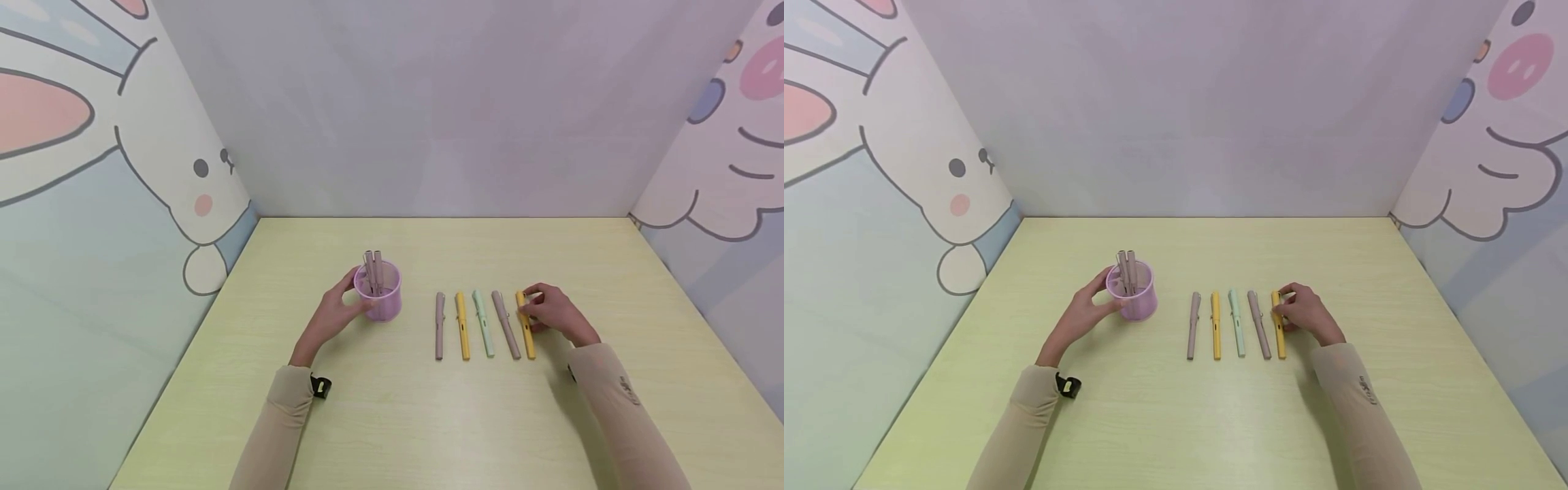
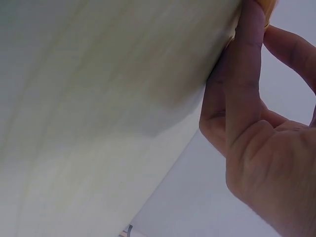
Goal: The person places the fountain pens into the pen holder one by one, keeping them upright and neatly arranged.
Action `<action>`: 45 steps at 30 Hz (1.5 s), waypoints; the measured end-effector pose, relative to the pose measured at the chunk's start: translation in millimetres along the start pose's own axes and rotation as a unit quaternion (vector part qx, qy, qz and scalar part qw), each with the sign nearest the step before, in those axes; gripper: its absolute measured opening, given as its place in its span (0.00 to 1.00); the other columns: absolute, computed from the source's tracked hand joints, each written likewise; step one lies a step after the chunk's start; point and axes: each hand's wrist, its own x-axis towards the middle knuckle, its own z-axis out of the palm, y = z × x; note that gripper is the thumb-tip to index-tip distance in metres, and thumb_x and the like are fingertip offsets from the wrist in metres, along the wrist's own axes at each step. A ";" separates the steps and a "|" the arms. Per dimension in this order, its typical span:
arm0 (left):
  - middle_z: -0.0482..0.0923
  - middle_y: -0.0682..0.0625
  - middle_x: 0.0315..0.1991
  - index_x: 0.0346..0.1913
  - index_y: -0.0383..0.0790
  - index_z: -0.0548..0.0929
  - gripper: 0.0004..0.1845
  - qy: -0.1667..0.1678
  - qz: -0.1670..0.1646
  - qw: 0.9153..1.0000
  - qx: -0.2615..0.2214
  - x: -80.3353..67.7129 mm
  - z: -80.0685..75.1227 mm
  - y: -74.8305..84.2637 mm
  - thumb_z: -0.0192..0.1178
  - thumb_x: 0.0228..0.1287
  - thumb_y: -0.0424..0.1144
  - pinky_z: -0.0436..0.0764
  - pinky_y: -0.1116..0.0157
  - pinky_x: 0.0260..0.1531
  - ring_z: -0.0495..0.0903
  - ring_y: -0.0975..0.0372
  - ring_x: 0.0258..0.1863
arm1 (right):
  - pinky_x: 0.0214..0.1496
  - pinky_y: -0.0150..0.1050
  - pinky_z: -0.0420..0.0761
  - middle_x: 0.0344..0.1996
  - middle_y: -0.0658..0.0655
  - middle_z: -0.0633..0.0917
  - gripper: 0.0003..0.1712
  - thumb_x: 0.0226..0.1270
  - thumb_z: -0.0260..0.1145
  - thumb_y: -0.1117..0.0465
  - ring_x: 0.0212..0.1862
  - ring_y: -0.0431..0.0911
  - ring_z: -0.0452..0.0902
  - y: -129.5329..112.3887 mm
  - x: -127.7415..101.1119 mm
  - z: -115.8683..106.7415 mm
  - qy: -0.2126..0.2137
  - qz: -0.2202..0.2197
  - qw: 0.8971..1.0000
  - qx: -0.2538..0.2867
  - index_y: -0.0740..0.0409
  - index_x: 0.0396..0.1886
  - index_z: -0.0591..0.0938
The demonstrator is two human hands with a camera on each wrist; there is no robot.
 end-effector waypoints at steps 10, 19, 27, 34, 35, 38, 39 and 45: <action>0.66 0.40 0.75 0.82 0.40 0.59 0.47 -0.002 0.002 1.000 0.002 1.1 0.2 -1.3 0.70 0.67 0.49 0.59 0.37 0.71 0.66 0.44 0.73 | 0.37 0.42 0.88 0.44 0.66 0.76 0.29 0.73 0.62 0.68 0.37 0.46 0.80 2.2 -2.6 -1.5 0.003 -0.009 1.000 0.020 0.79 0.66 0.64; 0.68 0.39 0.74 0.81 0.41 0.60 0.46 0.002 -0.002 1.000 0.004 -0.3 0.6 -1.2 0.70 0.67 0.50 0.59 0.36 0.71 0.66 0.44 0.73 | 0.38 0.43 0.88 0.46 0.68 0.78 0.29 0.72 0.60 0.70 0.37 0.47 0.81 1.9 -5.5 -2.8 0.000 -0.019 0.999 0.029 0.80 0.67 0.63; 0.68 0.40 0.74 0.81 0.41 0.60 0.46 0.002 -0.004 1.000 0.001 0.2 0.6 -2.2 0.70 0.67 0.49 0.60 0.37 0.70 0.66 0.44 0.73 | 0.39 0.43 0.88 0.47 0.69 0.78 0.30 0.72 0.61 0.70 0.37 0.47 0.81 3.4 -5.3 -3.6 0.003 -0.024 0.999 0.033 0.80 0.67 0.63; 0.68 0.38 0.74 0.81 0.39 0.59 0.46 0.001 0.001 1.000 -0.001 -0.4 0.5 -1.8 0.71 0.67 0.48 0.61 0.36 0.69 0.66 0.43 0.73 | 0.39 0.42 0.88 0.46 0.68 0.79 0.30 0.71 0.61 0.70 0.37 0.47 0.82 5.1 -4.5 -4.4 0.009 -0.036 0.998 0.046 0.80 0.67 0.63; 0.68 0.38 0.74 0.81 0.39 0.59 0.46 0.001 0.000 1.000 -0.001 -0.5 0.5 -1.5 0.71 0.67 0.48 0.61 0.36 0.69 0.66 0.43 0.73 | 0.39 0.42 0.88 0.45 0.68 0.78 0.30 0.71 0.61 0.70 0.37 0.47 0.82 5.3 -4.3 -4.4 0.010 -0.039 0.998 0.047 0.80 0.67 0.63; 0.68 0.38 0.74 0.82 0.40 0.59 0.47 0.000 -0.001 1.000 -0.002 -0.4 0.4 -1.3 0.71 0.67 0.48 0.61 0.36 0.69 0.66 0.43 0.73 | 0.39 0.42 0.88 0.45 0.67 0.77 0.30 0.71 0.61 0.71 0.36 0.46 0.81 5.6 -3.8 -4.4 0.016 -0.049 0.997 0.052 0.80 0.67 0.63; 0.68 0.38 0.74 0.82 0.40 0.59 0.47 0.000 -0.002 1.000 -0.002 -0.4 0.5 -1.3 0.71 0.67 0.48 0.61 0.36 0.69 0.66 0.43 0.73 | 0.39 0.42 0.88 0.44 0.67 0.77 0.30 0.71 0.61 0.71 0.36 0.46 0.81 5.6 -3.9 -4.4 0.018 -0.051 0.997 0.054 0.80 0.67 0.63; 0.67 0.39 0.74 0.82 0.41 0.58 0.47 -0.001 -0.009 1.000 -0.003 -0.7 0.7 -1.7 0.71 0.67 0.49 0.61 0.37 0.70 0.65 0.44 0.73 | 0.38 0.43 0.88 0.45 0.67 0.76 0.31 0.71 0.62 0.71 0.37 0.46 0.80 4.2 -5.0 -4.9 0.029 -0.071 0.995 0.062 0.79 0.68 0.63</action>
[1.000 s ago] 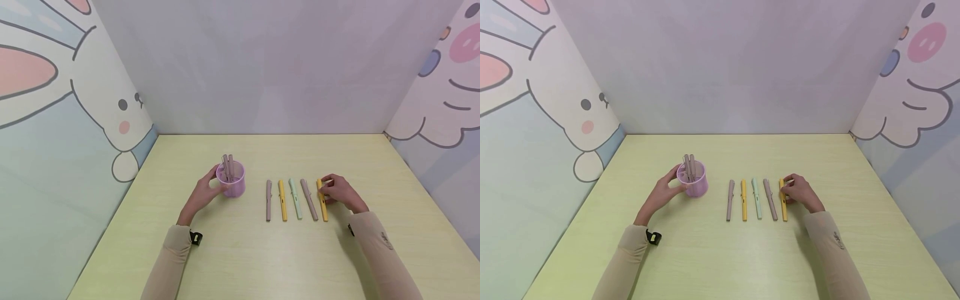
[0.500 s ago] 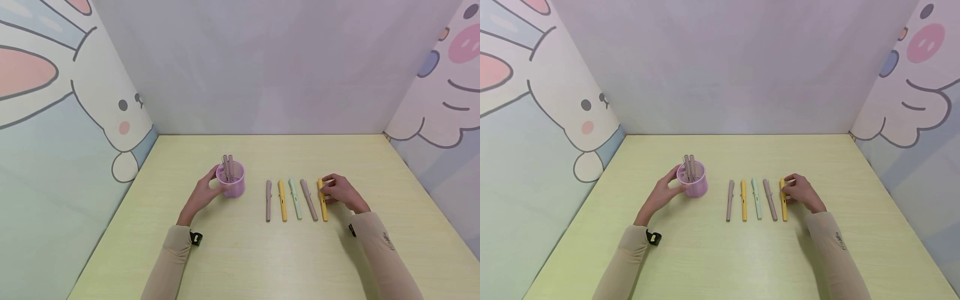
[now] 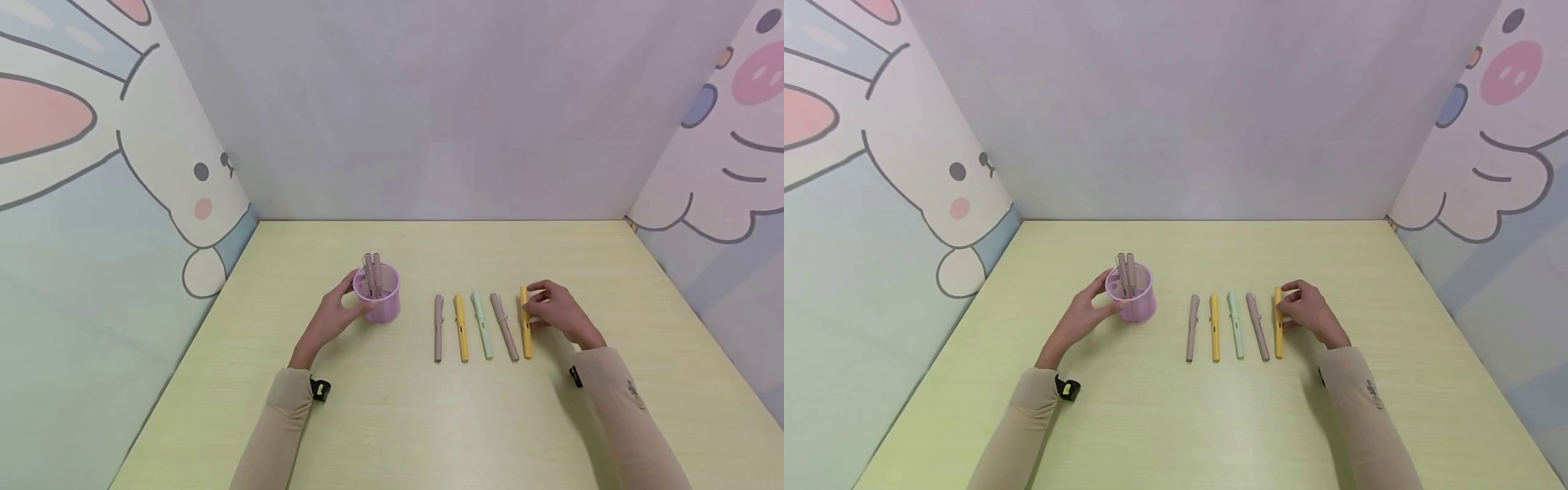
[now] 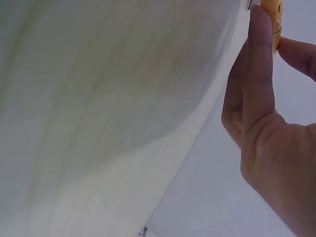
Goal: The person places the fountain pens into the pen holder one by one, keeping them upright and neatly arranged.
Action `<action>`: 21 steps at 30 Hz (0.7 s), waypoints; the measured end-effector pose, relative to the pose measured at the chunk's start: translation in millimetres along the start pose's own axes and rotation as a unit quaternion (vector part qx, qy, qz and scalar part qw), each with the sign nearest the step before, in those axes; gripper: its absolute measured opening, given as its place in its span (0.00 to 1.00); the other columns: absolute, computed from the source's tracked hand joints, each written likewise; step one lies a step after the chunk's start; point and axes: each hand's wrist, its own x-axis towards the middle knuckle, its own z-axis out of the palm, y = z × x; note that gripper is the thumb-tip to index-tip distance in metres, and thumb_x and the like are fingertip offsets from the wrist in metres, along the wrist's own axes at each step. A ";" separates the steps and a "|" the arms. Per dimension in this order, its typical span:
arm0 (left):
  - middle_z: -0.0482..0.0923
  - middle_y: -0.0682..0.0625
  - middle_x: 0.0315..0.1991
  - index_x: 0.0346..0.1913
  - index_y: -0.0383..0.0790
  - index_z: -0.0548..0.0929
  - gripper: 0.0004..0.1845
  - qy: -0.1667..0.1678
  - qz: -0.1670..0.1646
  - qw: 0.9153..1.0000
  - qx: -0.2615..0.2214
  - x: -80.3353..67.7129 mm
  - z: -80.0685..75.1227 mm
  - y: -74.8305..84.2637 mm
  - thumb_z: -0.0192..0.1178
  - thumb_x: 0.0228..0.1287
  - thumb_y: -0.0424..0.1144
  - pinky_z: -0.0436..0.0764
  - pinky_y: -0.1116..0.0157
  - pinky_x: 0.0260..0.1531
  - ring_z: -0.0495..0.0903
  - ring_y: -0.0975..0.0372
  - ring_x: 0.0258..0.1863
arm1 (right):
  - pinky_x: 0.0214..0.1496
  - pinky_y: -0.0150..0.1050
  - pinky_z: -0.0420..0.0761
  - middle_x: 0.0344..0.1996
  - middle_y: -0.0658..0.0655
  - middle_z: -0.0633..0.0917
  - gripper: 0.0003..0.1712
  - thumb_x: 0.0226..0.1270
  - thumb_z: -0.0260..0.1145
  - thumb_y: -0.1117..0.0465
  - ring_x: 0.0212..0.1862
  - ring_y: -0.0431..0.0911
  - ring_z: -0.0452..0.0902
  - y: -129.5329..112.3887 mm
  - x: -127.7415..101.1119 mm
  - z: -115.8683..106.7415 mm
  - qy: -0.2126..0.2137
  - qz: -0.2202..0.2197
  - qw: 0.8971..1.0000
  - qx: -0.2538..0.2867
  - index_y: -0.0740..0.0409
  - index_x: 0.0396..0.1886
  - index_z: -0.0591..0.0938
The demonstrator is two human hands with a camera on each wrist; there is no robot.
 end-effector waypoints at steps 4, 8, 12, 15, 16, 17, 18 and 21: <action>0.66 0.39 0.75 0.82 0.40 0.57 0.47 -0.001 0.000 1.000 0.002 -0.5 -0.1 0.7 0.70 0.67 0.49 0.61 0.37 0.70 0.65 0.44 0.74 | 0.38 0.43 0.89 0.46 0.68 0.76 0.31 0.71 0.63 0.71 0.38 0.44 0.79 -0.5 -0.1 -0.7 0.008 -0.017 1.000 0.013 0.79 0.68 0.63; 0.66 0.39 0.76 0.82 0.39 0.57 0.48 0.000 0.003 1.000 0.002 -0.2 -0.1 1.2 0.71 0.67 0.48 0.60 0.37 0.70 0.65 0.43 0.74 | 0.39 0.44 0.89 0.48 0.69 0.74 0.32 0.73 0.63 0.72 0.40 0.42 0.78 -1.6 0.4 -0.6 0.017 -0.032 0.999 0.027 0.79 0.70 0.62; 0.66 0.39 0.75 0.82 0.39 0.58 0.47 0.000 0.004 1.000 0.002 0.4 -0.3 0.5 0.71 0.67 0.48 0.59 0.37 0.71 0.65 0.44 0.74 | 0.39 0.45 0.89 0.48 0.69 0.73 0.31 0.74 0.63 0.71 0.40 0.42 0.76 -3.9 0.5 0.2 0.033 -0.049 0.998 0.036 0.77 0.70 0.62; 0.67 0.40 0.75 0.82 0.41 0.58 0.47 0.000 0.001 1.000 0.004 0.5 -0.1 0.4 0.70 0.67 0.49 0.61 0.37 0.70 0.65 0.44 0.74 | 0.39 0.44 0.89 0.47 0.68 0.73 0.29 0.75 0.62 0.71 0.40 0.43 0.76 -4.7 0.3 0.3 0.050 -0.071 0.995 0.039 0.76 0.69 0.64; 0.67 0.41 0.75 0.82 0.42 0.59 0.46 0.000 0.000 1.000 0.005 0.5 0.0 0.5 0.70 0.67 0.49 0.61 0.37 0.70 0.65 0.44 0.74 | 0.39 0.44 0.89 0.47 0.67 0.74 0.29 0.75 0.62 0.71 0.40 0.43 0.77 -4.9 0.3 0.4 0.055 -0.078 0.995 0.039 0.76 0.69 0.64; 0.67 0.41 0.75 0.82 0.42 0.59 0.46 0.000 -0.001 1.000 0.006 0.5 0.0 0.6 0.70 0.67 0.49 0.61 0.37 0.70 0.65 0.44 0.74 | 0.39 0.44 0.89 0.46 0.67 0.74 0.28 0.75 0.62 0.71 0.40 0.43 0.77 -5.1 0.2 0.5 0.060 -0.085 0.994 0.040 0.75 0.69 0.64; 0.67 0.42 0.76 0.82 0.43 0.59 0.46 0.000 -0.003 1.000 0.007 0.4 0.0 0.9 0.70 0.67 0.49 0.62 0.36 0.69 0.65 0.44 0.74 | 0.39 0.44 0.89 0.46 0.66 0.74 0.28 0.75 0.62 0.71 0.40 0.43 0.77 -5.1 0.3 0.6 0.064 -0.090 0.993 0.040 0.75 0.69 0.64; 0.67 0.42 0.76 0.82 0.43 0.59 0.46 -0.001 -0.003 1.000 0.005 -0.1 0.1 1.6 0.70 0.67 0.49 0.62 0.36 0.69 0.65 0.44 0.74 | 0.39 0.44 0.89 0.45 0.64 0.75 0.28 0.75 0.62 0.71 0.40 0.44 0.79 -5.9 0.3 1.4 0.071 -0.101 0.991 0.042 0.75 0.69 0.65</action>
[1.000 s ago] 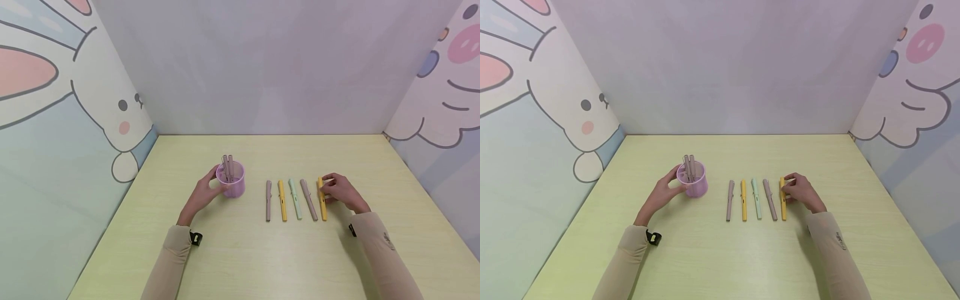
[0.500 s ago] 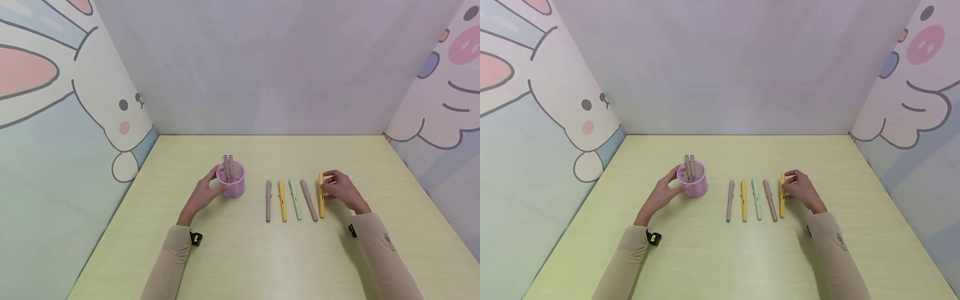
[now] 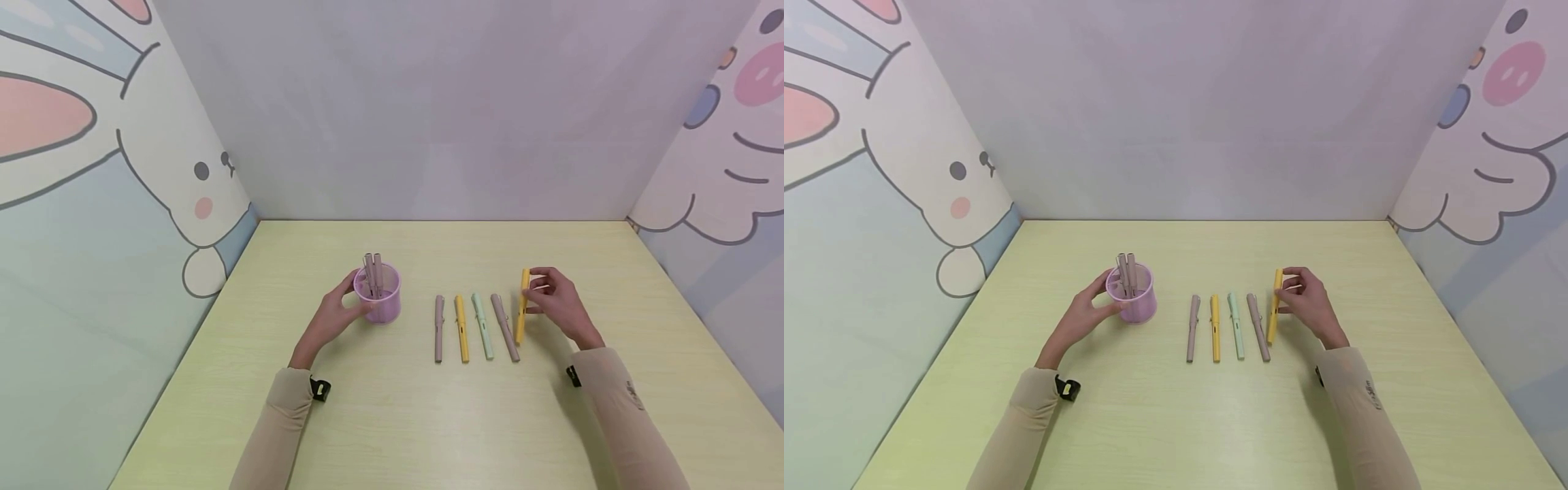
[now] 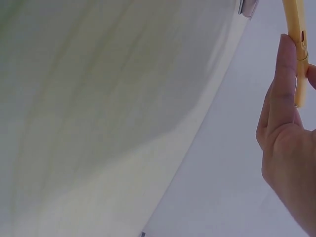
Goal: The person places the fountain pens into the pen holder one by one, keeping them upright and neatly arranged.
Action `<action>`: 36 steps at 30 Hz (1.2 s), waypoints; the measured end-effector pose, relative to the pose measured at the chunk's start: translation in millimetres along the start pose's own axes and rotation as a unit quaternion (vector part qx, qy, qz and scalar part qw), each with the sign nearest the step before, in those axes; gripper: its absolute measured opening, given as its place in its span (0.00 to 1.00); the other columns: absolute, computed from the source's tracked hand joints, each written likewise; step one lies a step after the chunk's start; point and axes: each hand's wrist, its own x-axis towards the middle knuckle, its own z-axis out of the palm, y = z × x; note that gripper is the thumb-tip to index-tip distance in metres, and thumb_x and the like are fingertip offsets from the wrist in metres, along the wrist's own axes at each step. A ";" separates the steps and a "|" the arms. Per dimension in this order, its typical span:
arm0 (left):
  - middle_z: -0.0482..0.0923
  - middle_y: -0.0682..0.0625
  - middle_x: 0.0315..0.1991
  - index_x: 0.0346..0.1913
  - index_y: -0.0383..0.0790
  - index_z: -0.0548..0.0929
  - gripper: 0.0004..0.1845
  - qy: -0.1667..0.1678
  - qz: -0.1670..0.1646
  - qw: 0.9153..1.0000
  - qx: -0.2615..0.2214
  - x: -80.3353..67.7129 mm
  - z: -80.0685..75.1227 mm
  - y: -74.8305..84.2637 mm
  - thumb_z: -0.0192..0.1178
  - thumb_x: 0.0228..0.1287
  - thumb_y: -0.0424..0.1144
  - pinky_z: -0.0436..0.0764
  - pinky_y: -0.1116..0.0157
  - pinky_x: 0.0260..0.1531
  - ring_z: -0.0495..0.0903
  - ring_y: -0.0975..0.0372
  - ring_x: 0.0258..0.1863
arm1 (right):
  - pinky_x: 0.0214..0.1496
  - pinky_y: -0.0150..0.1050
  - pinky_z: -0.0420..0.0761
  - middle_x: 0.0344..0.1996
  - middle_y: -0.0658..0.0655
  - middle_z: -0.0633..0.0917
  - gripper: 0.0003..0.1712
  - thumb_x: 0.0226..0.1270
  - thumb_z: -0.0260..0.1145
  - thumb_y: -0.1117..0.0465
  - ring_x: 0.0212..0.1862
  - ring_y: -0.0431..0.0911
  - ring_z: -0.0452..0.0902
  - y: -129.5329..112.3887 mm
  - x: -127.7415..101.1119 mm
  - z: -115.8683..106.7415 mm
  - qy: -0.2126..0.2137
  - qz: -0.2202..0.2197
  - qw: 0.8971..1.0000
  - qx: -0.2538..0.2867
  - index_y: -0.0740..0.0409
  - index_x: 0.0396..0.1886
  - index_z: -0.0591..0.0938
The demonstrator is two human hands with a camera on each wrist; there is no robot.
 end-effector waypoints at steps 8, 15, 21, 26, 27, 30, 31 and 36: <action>0.68 0.40 0.75 0.82 0.42 0.59 0.46 0.001 0.004 1.000 -0.005 0.6 0.2 0.5 0.70 0.67 0.48 0.62 0.36 0.69 0.66 0.43 0.73 | 0.39 0.45 0.89 0.45 0.64 0.76 0.28 0.75 0.63 0.71 0.40 0.43 0.79 -1.7 0.5 2.2 0.012 -0.012 1.000 0.007 0.74 0.70 0.65; 0.68 0.40 0.75 0.82 0.43 0.60 0.46 0.001 0.006 1.000 -0.002 0.7 -0.1 0.8 0.70 0.67 0.49 0.62 0.35 0.69 0.66 0.43 0.73 | 0.38 0.43 0.88 0.46 0.63 0.76 0.29 0.74 0.64 0.72 0.41 0.38 0.79 -1.8 1.7 4.9 0.023 -0.050 0.998 0.034 0.73 0.70 0.66; 0.67 0.39 0.75 0.82 0.40 0.58 0.46 -0.001 0.006 1.000 -0.006 -0.7 -0.6 1.1 0.70 0.68 0.48 0.59 0.35 0.70 0.64 0.43 0.74 | 0.36 0.38 0.88 0.47 0.62 0.76 0.30 0.73 0.64 0.74 0.43 0.37 0.79 -2.6 4.3 9.0 0.037 -0.087 0.995 0.037 0.73 0.70 0.66; 0.67 0.39 0.75 0.82 0.41 0.59 0.46 -0.001 0.005 1.000 -0.007 -0.1 -0.2 0.4 0.70 0.68 0.48 0.60 0.36 0.70 0.65 0.43 0.74 | 0.35 0.37 0.88 0.46 0.60 0.77 0.29 0.72 0.64 0.75 0.43 0.37 0.79 -6.2 5.6 13.1 0.049 -0.102 0.993 0.036 0.74 0.69 0.66; 0.67 0.39 0.75 0.82 0.42 0.59 0.46 -0.001 0.006 1.000 -0.007 0.0 -0.3 0.2 0.70 0.68 0.48 0.60 0.36 0.70 0.65 0.43 0.74 | 0.35 0.37 0.88 0.46 0.60 0.78 0.28 0.72 0.64 0.75 0.43 0.37 0.79 -7.3 5.5 14.2 0.051 -0.105 0.992 0.039 0.74 0.69 0.67; 0.68 0.41 0.75 0.82 0.43 0.60 0.45 0.000 0.004 1.000 -0.006 0.2 -0.3 -0.2 0.70 0.67 0.49 0.61 0.36 0.70 0.65 0.44 0.73 | 0.34 0.37 0.88 0.45 0.58 0.78 0.28 0.72 0.65 0.75 0.43 0.38 0.79 -9.9 5.2 16.8 0.053 -0.113 0.991 0.047 0.74 0.68 0.67; 0.68 0.41 0.75 0.82 0.43 0.60 0.45 0.000 0.004 1.000 -0.006 0.2 -0.3 -0.3 0.70 0.67 0.49 0.61 0.36 0.70 0.65 0.44 0.73 | 0.34 0.37 0.88 0.44 0.58 0.78 0.28 0.72 0.65 0.75 0.43 0.38 0.79 -10.2 5.4 17.7 0.053 -0.115 0.991 0.049 0.74 0.68 0.67; 0.68 0.42 0.75 0.82 0.44 0.60 0.45 -0.001 0.005 1.000 -0.006 0.3 -0.6 -0.5 0.70 0.67 0.49 0.61 0.36 0.69 0.66 0.44 0.73 | 0.33 0.37 0.87 0.44 0.58 0.79 0.28 0.70 0.65 0.77 0.42 0.40 0.79 -11.7 7.4 21.7 0.057 -0.137 0.987 0.059 0.75 0.67 0.68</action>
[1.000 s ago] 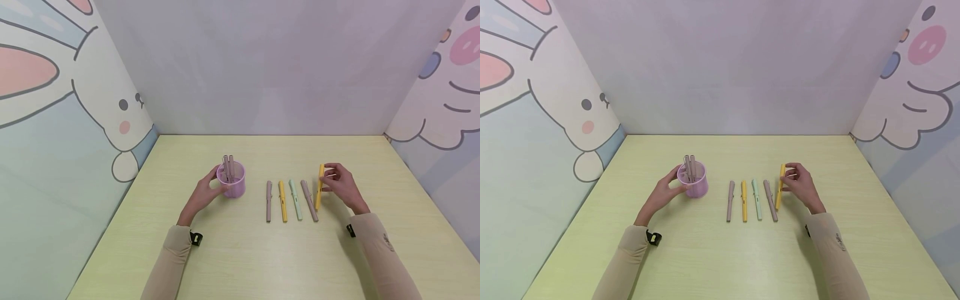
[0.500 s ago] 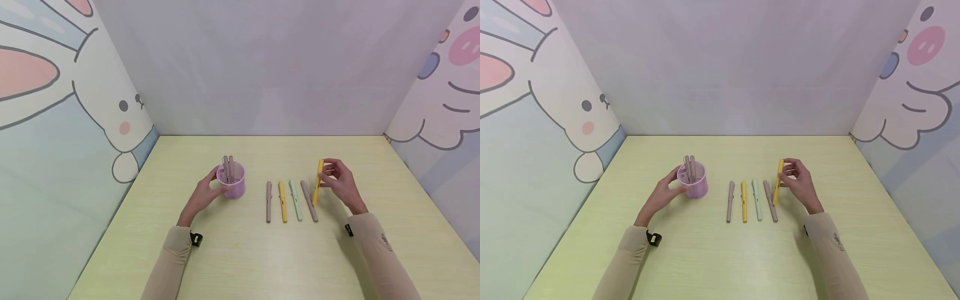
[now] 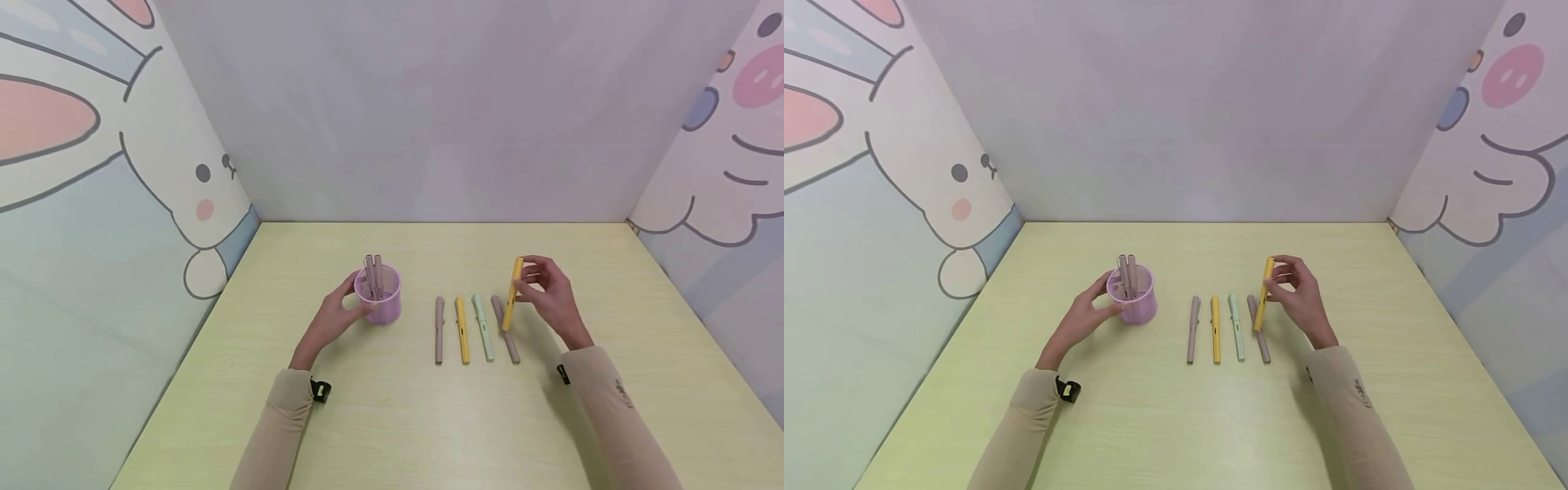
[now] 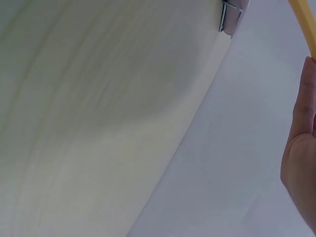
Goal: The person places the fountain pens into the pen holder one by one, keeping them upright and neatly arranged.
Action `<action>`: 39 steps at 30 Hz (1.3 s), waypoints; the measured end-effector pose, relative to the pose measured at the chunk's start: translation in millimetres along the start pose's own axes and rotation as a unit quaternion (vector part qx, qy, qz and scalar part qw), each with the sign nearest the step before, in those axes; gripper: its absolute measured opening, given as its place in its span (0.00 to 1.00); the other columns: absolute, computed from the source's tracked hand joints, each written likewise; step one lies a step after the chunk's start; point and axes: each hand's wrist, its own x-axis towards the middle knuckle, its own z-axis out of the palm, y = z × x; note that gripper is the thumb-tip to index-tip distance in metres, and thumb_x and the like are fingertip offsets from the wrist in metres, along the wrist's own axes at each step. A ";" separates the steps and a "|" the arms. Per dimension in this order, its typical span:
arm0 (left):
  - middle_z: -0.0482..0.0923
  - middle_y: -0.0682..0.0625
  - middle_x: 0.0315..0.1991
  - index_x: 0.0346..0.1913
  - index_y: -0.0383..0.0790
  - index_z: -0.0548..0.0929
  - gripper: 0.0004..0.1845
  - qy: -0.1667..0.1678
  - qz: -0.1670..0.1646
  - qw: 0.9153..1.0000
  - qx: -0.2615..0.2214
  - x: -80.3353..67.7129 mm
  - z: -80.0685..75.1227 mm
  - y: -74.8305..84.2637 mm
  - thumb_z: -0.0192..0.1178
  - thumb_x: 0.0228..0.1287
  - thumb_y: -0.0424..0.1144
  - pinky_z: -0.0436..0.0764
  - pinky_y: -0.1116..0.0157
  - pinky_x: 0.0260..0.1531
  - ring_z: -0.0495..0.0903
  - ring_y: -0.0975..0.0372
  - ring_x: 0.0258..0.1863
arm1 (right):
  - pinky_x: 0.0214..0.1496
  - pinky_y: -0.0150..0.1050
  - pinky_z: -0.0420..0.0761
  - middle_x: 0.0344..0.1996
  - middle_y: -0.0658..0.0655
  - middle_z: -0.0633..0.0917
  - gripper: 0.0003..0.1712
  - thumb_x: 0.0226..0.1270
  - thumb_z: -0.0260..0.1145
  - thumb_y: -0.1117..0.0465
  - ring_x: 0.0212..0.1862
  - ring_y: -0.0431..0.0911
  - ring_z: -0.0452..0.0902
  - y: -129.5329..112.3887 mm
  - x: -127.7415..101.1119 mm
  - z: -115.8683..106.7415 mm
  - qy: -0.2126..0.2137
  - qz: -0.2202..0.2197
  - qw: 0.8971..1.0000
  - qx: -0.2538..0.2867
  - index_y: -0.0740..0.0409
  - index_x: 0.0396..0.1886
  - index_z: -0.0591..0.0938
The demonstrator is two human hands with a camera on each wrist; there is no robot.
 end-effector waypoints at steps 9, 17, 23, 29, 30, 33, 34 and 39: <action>0.68 0.41 0.75 0.82 0.41 0.59 0.46 0.000 0.001 1.000 -0.001 -1.2 0.0 1.3 0.70 0.68 0.49 0.63 0.35 0.68 0.66 0.43 0.73 | 0.34 0.36 0.87 0.44 0.59 0.79 0.28 0.69 0.65 0.78 0.42 0.41 0.80 -1.7 5.3 8.9 -0.005 -0.026 1.000 0.010 0.75 0.67 0.69; 0.68 0.41 0.75 0.82 0.39 0.59 0.46 0.000 -0.006 1.000 -0.007 -0.8 0.3 1.7 0.70 0.68 0.48 0.63 0.36 0.69 0.66 0.44 0.73 | 0.34 0.36 0.87 0.45 0.64 0.78 0.28 0.69 0.64 0.80 0.43 0.41 0.80 -2.1 8.7 16.8 -0.006 -0.029 1.000 0.011 0.74 0.67 0.69; 0.67 0.42 0.75 0.82 0.42 0.59 0.46 0.000 -0.008 1.000 -0.005 -0.7 0.0 0.8 0.70 0.68 0.49 0.63 0.36 0.69 0.66 0.44 0.73 | 0.34 0.35 0.87 0.45 0.68 0.77 0.28 0.68 0.63 0.82 0.41 0.40 0.79 -4.4 11.1 23.3 -0.004 -0.030 1.000 0.007 0.75 0.67 0.69; 0.68 0.42 0.75 0.82 0.42 0.59 0.45 -0.001 -0.004 1.000 -0.007 -0.5 0.4 0.5 0.70 0.68 0.48 0.63 0.37 0.69 0.66 0.44 0.73 | 0.34 0.36 0.87 0.43 0.74 0.76 0.26 0.66 0.61 0.84 0.41 0.42 0.79 -29.8 9.4 35.5 -0.009 -0.053 0.998 0.017 0.81 0.63 0.69; 0.68 0.42 0.75 0.82 0.42 0.60 0.45 -0.001 -0.003 1.000 -0.007 -0.5 0.5 0.5 0.70 0.67 0.47 0.63 0.37 0.69 0.66 0.44 0.73 | 0.34 0.36 0.87 0.42 0.74 0.76 0.26 0.66 0.61 0.84 0.41 0.42 0.80 -34.0 9.2 37.3 -0.010 -0.056 0.998 0.019 0.82 0.63 0.68; 0.68 0.42 0.74 0.82 0.43 0.60 0.45 0.000 -0.004 1.000 -0.006 -0.5 0.7 0.1 0.70 0.67 0.48 0.63 0.37 0.69 0.66 0.45 0.73 | 0.34 0.36 0.87 0.42 0.75 0.76 0.26 0.65 0.61 0.85 0.40 0.43 0.79 -38.0 10.9 41.8 -0.012 -0.059 0.998 0.028 0.83 0.63 0.68; 0.69 0.42 0.74 0.82 0.43 0.60 0.45 0.001 -0.004 1.000 -0.005 -0.5 0.6 -0.1 0.70 0.67 0.48 0.63 0.37 0.69 0.66 0.44 0.73 | 0.34 0.36 0.87 0.42 0.75 0.76 0.26 0.65 0.61 0.85 0.41 0.43 0.79 -36.0 12.3 43.1 -0.012 -0.061 0.998 0.030 0.83 0.63 0.68; 0.68 0.42 0.74 0.82 0.41 0.60 0.46 0.002 0.001 1.000 -0.003 -0.3 0.1 0.0 0.71 0.67 0.48 0.63 0.37 0.69 0.66 0.44 0.73 | 0.33 0.35 0.87 0.44 0.73 0.76 0.28 0.65 0.62 0.85 0.41 0.42 0.79 -19.0 20.2 49.1 -0.011 -0.065 0.997 0.037 0.80 0.65 0.69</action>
